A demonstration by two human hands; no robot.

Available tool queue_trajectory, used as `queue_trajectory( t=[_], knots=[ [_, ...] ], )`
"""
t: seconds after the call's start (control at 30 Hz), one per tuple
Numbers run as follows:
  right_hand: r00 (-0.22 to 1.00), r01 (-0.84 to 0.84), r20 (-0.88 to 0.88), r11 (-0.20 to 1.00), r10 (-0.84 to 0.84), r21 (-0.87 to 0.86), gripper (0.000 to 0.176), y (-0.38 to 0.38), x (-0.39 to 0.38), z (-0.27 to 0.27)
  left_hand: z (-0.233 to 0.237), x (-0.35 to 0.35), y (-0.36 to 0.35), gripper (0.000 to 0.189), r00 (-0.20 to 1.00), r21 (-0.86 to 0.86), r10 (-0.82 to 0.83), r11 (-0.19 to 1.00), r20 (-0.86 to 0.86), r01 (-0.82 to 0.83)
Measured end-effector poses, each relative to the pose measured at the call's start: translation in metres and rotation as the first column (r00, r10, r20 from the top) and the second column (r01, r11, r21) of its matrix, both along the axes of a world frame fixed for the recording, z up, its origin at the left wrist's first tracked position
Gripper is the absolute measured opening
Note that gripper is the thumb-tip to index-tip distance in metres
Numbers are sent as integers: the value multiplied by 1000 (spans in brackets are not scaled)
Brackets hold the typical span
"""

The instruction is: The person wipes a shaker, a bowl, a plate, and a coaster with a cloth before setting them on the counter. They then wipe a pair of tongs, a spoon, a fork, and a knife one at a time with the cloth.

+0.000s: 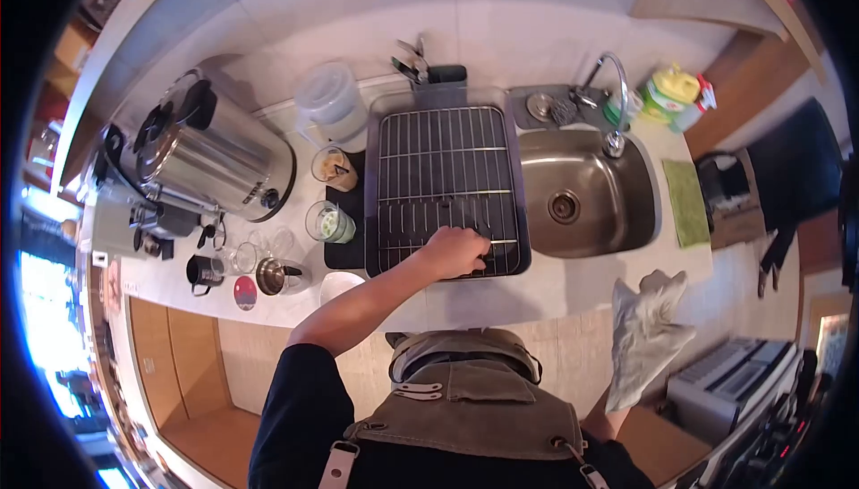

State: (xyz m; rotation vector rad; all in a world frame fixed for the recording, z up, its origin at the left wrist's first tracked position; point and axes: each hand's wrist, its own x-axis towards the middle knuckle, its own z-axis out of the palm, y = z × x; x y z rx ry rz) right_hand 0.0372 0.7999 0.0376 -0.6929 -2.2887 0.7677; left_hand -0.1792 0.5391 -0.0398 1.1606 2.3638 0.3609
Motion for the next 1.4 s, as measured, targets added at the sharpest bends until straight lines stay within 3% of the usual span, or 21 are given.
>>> queue_trajectory(
  t=[0.1, 0.17, 0.23, 0.3, 0.4, 0.5, 0.63, 0.67, 0.77, 0.87, 0.97, 1.07, 1.17, 1.27, 1.4],
  knots=[
    [1000, -22, -4, 1000, 22, 7, 40, 14, -15, 0, 40, -37, 4, 22, 948, 383, 282, 868, 147, -317],
    [999, -37, -12, 999, 37, 17, 40, 20, -26, 3, 54, -75, 14, 19, 823, 703, 546, 525, 155, -480],
    [998, -51, -26, 998, 52, 27, 41, 25, -36, 7, 40, -139, 13, 32, 577, 668, 617, 108, 535, -736],
    [997, -65, -41, 997, 66, 37, 41, 28, -44, 11, 37, -179, 21, 43, 288, 509, 579, -263, 763, -819],
    [998, -48, -44, 998, 50, 46, 42, 32, -44, 14, 2, -234, 12, 49, 117, 377, 475, -500, 872, -779],
    [999, -18, -37, 998, 20, 56, 43, 38, -38, 14, -32, -275, -6, 49, 178, 727, 842, -311, 510, -613],
    [999, 46, -22, 996, -45, 70, 44, 47, -26, 14, -2, -278, -14, 47, 410, 777, 772, -167, 486, -607],
    [998, 61, -18, 996, -59, 73, 44, 49, -25, 14, -3, -280, -13, 36, 394, 808, 776, -240, 493, -539],
    [997, 83, -15, 994, -82, 78, 45, 52, -23, 15, 3, -286, -25, 25, 320, 799, 869, -130, 377, -587],
    [996, 93, -24, 993, -91, 79, 46, 53, -24, 16, 20, -278, -19, 22, 299, 827, 860, -218, 414, -517],
    [995, 104, -21, 991, -102, 83, 46, 54, -24, 16, 26, -293, -20, 23, 298, 857, 913, -98, 280, -506],
    [993, 114, -23, 990, -113, 84, 47, 55, -22, 17, 32, -311, -25, 40, 307, 745, 927, 47, 215, -666],
    [992, 127, -21, 989, -126, 81, 48, 55, -20, 17, 42, -316, -9, 70, 140, 664, 971, -26, 196, -747],
    [989, 147, -17, 986, -146, 83, 49, 56, -16, 17, 58, -298, 6, 93, 103, 555, 986, 13, 132, -832],
    [984, 175, -4, 981, -176, 86, 50, 56, -8, 14, 63, -296, 13, 81, 154, 547, 984, 81, 89, -833]
  ],
)
